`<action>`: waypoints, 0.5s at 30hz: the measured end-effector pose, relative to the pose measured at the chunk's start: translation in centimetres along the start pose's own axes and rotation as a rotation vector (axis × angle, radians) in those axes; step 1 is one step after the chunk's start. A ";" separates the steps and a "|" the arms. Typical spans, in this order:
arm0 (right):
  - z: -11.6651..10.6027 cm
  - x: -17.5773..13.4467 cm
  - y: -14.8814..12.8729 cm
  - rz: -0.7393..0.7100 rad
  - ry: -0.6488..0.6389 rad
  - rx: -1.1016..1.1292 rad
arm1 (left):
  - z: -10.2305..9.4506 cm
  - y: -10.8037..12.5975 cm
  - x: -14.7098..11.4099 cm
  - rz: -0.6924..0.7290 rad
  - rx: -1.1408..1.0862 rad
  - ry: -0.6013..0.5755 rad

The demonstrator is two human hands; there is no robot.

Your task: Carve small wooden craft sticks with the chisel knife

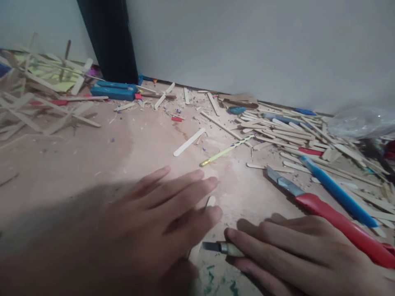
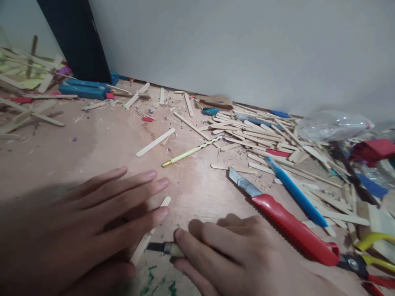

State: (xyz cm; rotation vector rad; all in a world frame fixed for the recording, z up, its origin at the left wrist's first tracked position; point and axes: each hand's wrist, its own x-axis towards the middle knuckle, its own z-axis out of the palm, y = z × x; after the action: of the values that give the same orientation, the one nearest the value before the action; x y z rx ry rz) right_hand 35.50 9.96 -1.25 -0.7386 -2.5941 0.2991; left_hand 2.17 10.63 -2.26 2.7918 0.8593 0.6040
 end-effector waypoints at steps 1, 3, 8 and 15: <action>0.0 0.0 0.1 -0.018 -0.002 0.010 | 0.0 0.1 0.0 -0.006 0.013 -0.008; 0.1 0.0 0.2 -0.011 -0.018 0.032 | -0.2 0.3 -0.1 -0.050 0.014 -0.025; -0.6 0.0 0.4 0.070 -0.001 0.047 | -1.1 0.4 -0.5 -0.072 0.017 -0.076; -0.5 0.0 0.6 0.004 -0.017 0.053 | -1.1 0.2 -0.3 -0.050 0.010 -0.070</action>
State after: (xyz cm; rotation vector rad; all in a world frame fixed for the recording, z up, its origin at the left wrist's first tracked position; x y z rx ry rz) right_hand 36.03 10.51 -1.01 -0.7253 -2.5902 0.3752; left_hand 1.58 10.34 -1.31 2.7730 0.9167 0.4928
